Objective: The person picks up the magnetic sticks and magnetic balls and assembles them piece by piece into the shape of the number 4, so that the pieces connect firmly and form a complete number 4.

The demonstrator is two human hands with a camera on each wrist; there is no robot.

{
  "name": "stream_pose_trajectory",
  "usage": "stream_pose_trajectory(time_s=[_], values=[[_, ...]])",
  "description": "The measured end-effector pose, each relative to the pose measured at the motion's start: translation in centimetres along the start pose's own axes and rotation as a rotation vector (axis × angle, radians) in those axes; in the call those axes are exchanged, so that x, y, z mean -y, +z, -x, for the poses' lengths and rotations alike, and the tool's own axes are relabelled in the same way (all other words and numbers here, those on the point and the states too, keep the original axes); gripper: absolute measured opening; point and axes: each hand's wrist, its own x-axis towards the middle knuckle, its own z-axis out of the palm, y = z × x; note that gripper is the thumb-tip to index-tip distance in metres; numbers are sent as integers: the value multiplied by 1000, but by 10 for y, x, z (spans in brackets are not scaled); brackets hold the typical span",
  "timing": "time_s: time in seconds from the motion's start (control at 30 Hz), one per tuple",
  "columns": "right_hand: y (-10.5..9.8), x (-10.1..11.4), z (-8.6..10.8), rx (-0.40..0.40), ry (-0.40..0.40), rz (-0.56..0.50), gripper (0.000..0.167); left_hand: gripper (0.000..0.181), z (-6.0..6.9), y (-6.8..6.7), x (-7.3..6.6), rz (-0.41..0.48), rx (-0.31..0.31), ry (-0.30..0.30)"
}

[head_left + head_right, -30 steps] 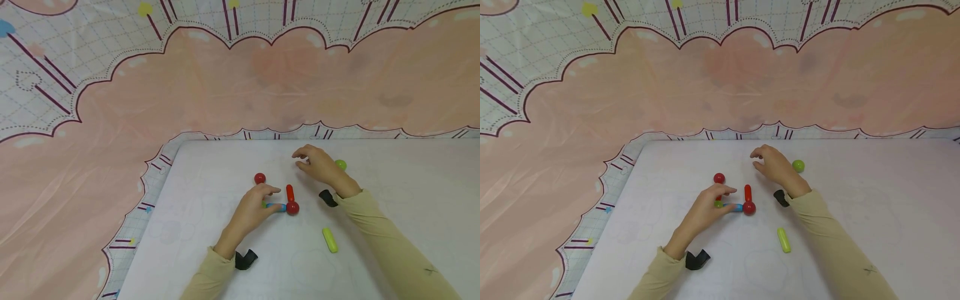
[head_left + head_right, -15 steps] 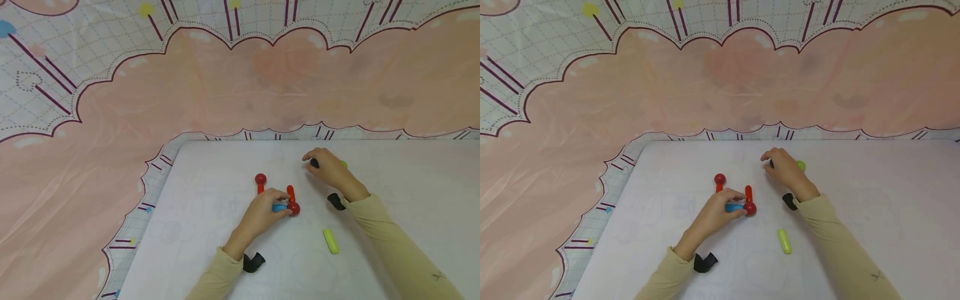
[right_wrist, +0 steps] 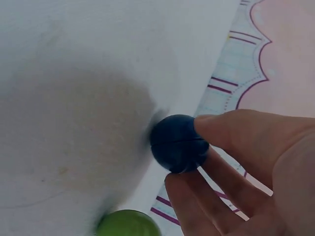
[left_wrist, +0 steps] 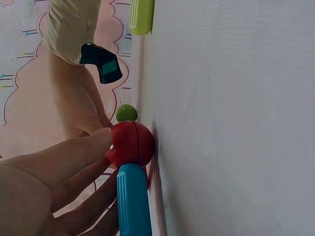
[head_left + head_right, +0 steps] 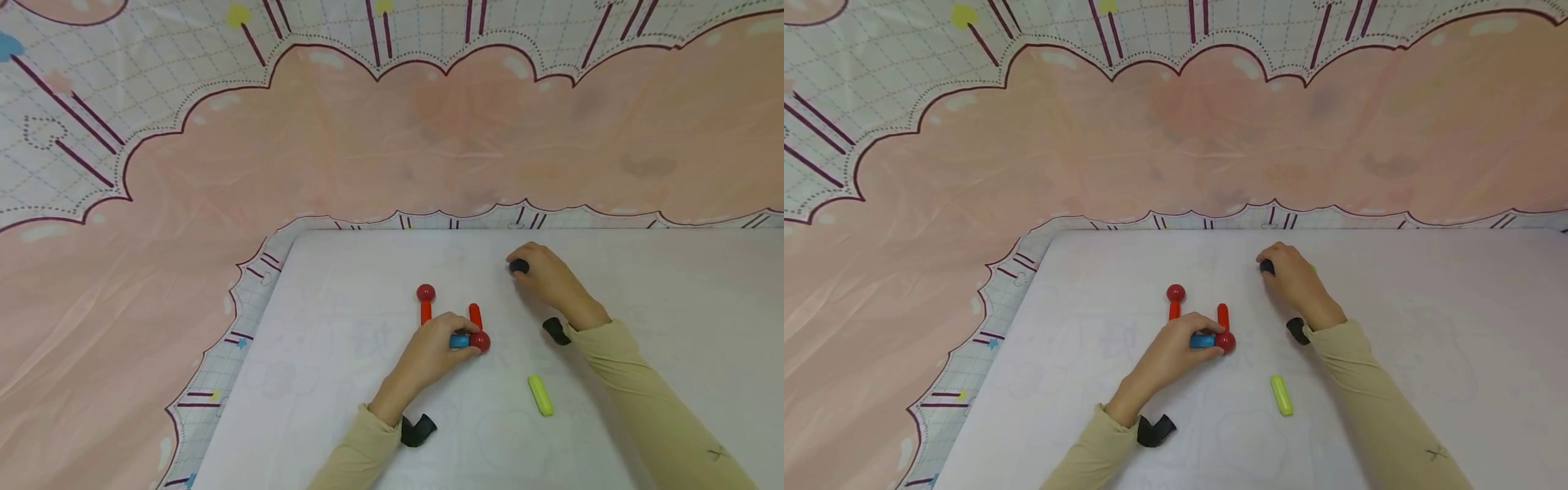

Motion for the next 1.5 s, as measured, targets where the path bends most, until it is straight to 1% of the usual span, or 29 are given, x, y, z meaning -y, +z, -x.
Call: stream_pose_trajectory(time_s=[0.33,0.47,0.63,0.77,0.97,1.23,1.5], values=[[5,-4,-1,-17,1,5,28,34,-1,2,-2,-89,9,17],[6,-3,-1,-9,21,-6,28,37,-1,3,-2,-114,16,20],[9,-1,-2,17,69,-35,31,40,-1,4,-2,-125,25,22],[12,2,-3,34,79,-86,32,40,-1,4,-3,-131,24,18],[17,6,-3,38,40,-143,31,37,-1,4,-4,-118,16,14],[26,13,-4,89,-9,-244,31,37,-3,4,-4,-121,15,12],[33,18,-6,121,-63,-260,29,37,-4,4,-3,-130,4,30]])
